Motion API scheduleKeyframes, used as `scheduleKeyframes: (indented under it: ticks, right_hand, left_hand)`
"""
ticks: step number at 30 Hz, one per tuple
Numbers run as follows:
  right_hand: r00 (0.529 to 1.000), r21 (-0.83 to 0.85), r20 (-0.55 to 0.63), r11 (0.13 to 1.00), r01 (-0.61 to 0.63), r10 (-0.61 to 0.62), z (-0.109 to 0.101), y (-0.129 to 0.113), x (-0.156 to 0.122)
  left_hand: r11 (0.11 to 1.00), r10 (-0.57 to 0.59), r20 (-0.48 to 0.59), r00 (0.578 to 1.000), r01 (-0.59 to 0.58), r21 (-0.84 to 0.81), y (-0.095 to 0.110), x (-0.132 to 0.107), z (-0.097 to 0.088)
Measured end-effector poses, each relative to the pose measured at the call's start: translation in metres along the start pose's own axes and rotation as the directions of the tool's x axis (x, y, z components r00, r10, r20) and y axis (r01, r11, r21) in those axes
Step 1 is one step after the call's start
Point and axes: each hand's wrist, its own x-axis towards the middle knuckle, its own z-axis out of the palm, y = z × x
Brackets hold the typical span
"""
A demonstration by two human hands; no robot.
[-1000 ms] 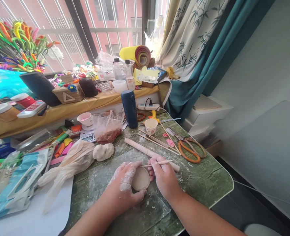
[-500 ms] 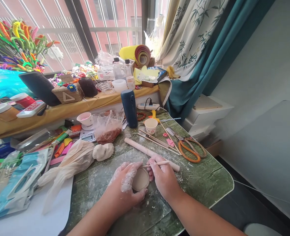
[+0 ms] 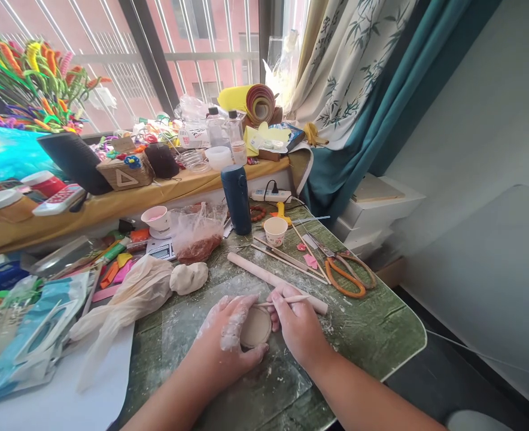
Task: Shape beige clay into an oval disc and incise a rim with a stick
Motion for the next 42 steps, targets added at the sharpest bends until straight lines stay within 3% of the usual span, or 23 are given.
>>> scheduleKeyframes:
  ticks: [4,9,18,24,34,40,42]
  right_hand:
    - [1.000,0.018,-0.003,1.000,-0.022,0.022,0.000,0.001,0.001]
    - [1.000,0.035,0.002,0.999,-0.031,0.031,0.001,0.001,0.000]
    - [1.000,0.011,0.001,1.000,-0.024,0.024,0.000,0.003,-0.001]
    - [1.000,-0.025,0.007,1.000,-0.003,0.003,0.001,0.003,0.000]
    - [1.000,-0.015,0.008,1.000,-0.005,0.005,0.000,0.001,0.000]
    - [1.000,-0.025,0.027,1.000,0.009,-0.009,0.000,0.001,-0.001]
    - [1.000,-0.024,0.019,1.000,0.010,-0.010,0.000,0.001,-0.001]
  left_hand:
    - [1.000,0.003,-0.021,1.000,-0.002,0.031,-0.001,-0.002,0.002]
    - [0.997,0.077,0.064,0.995,-0.075,-0.025,-0.013,-0.004,-0.005]
    - [1.000,0.005,0.011,1.000,-0.005,0.009,-0.004,-0.002,-0.004]
    - [0.995,0.091,0.085,0.992,-0.088,-0.038,-0.010,-0.002,-0.006]
    - [0.996,-0.047,0.036,0.998,0.044,0.072,-0.001,-0.003,0.000]
    - [0.996,0.094,0.114,0.989,-0.092,-0.019,-0.009,-0.003,-0.004]
    - [0.996,0.087,0.132,0.987,-0.083,-0.038,-0.012,-0.002,-0.005]
